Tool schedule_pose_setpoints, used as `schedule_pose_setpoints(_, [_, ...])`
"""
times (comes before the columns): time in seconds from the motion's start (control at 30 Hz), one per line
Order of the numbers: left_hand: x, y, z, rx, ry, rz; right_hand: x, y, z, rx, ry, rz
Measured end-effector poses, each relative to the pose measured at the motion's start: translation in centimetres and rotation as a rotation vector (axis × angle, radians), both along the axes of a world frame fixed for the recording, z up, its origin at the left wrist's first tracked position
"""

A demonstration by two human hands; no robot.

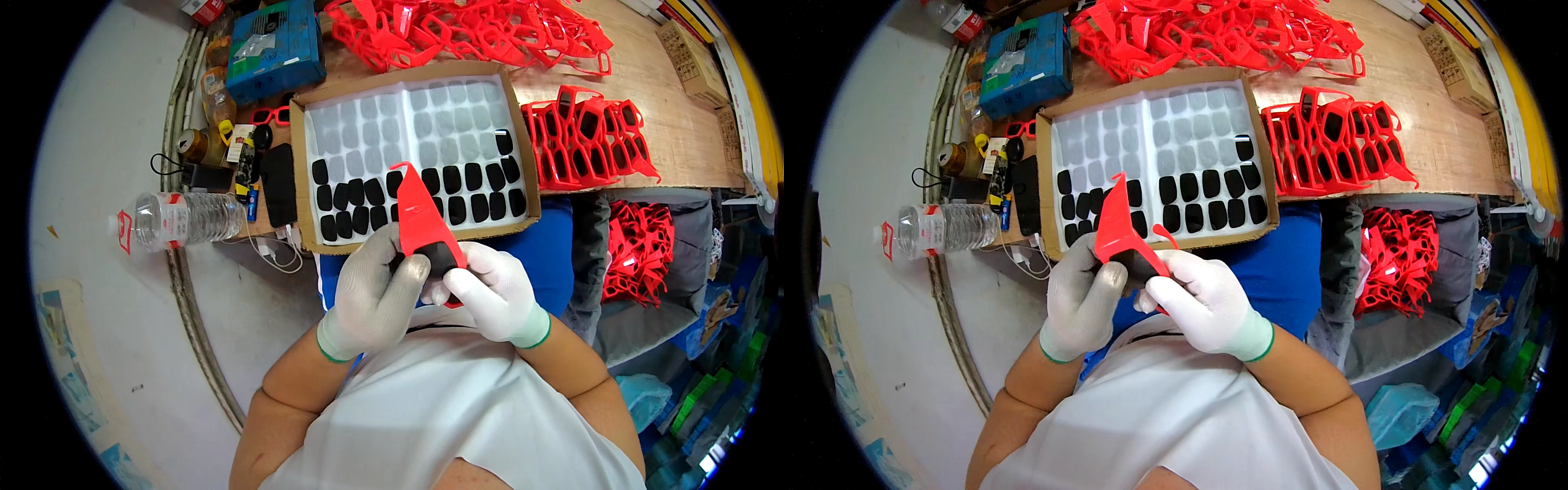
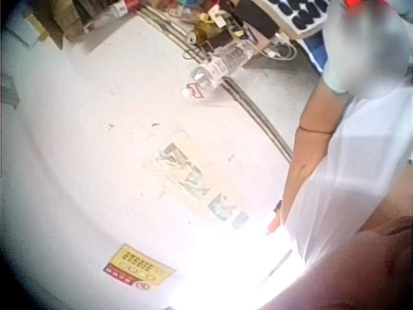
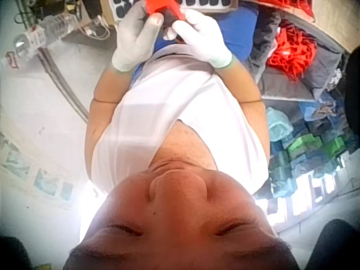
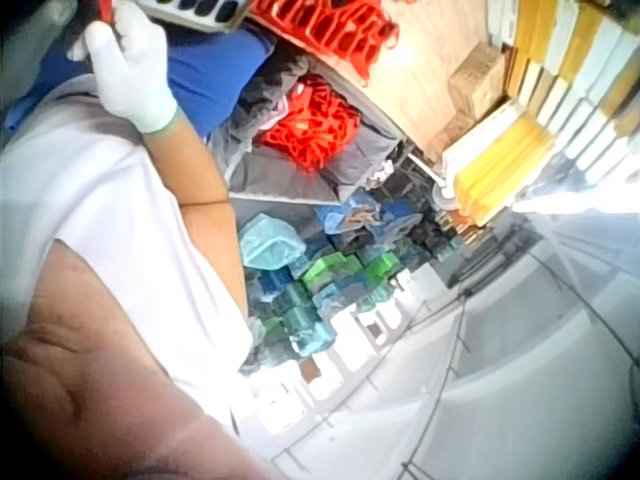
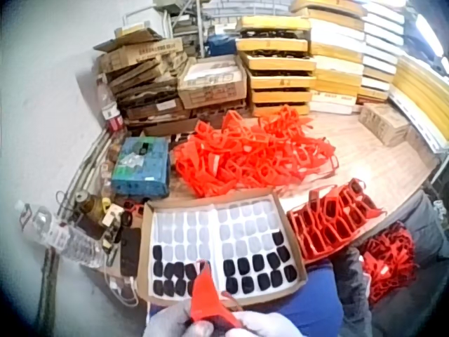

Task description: The person inserts black lenses into red plastic frames one at a time. They pick up a frame, press a lens into each side, and place the completed pair on the table. The process repeats with multiple frames and lenses.

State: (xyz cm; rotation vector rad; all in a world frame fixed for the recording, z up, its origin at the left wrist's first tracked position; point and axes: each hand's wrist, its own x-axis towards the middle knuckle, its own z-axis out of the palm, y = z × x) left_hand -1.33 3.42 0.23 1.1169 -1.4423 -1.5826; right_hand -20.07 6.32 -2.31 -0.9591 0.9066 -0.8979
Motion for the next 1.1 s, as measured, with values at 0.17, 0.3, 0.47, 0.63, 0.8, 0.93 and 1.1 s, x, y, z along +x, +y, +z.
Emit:
schedule_pose_setpoints(0.17, [-1.2, 0.2, -1.0, -0.139, -0.168, 0.132, 0.5, -0.3, 0.7, -0.136, 0.281, -0.067])
schedule_pose_setpoints(0.3, [-1.3, 0.2, -1.3, -0.163, -0.130, 0.146, 0.5, -0.1, 0.5, -0.194, 0.339, -0.048])
schedule_pose_setpoints(0.47, [0.7, -0.9, -0.4, 0.006, 0.075, -0.092, -1.0, -0.6, -0.5, -0.108, 0.100, 0.039])
schedule_pose_setpoints(0.63, [2.8, -0.9, -0.3, 0.028, 0.091, -0.280, -2.2, -1.1, 0.2, -0.027, -0.023, 0.245])
schedule_pose_setpoints(0.8, [2.8, -0.7, 0.3, 0.085, 0.139, -0.288, -2.5, -1.3, 0.3, -0.071, 0.017, 0.314])
schedule_pose_setpoints(0.93, [1.5, -0.6, -0.2, 0.131, 0.207, -0.126, -1.0, -0.9, 0.1, -0.204, 0.231, 0.099])
schedule_pose_setpoints(1.1, [-0.2, 0.4, -0.5, 0.079, 0.100, 0.136, -0.5, -1.2, 0.1, -0.250, 0.259, 0.085])
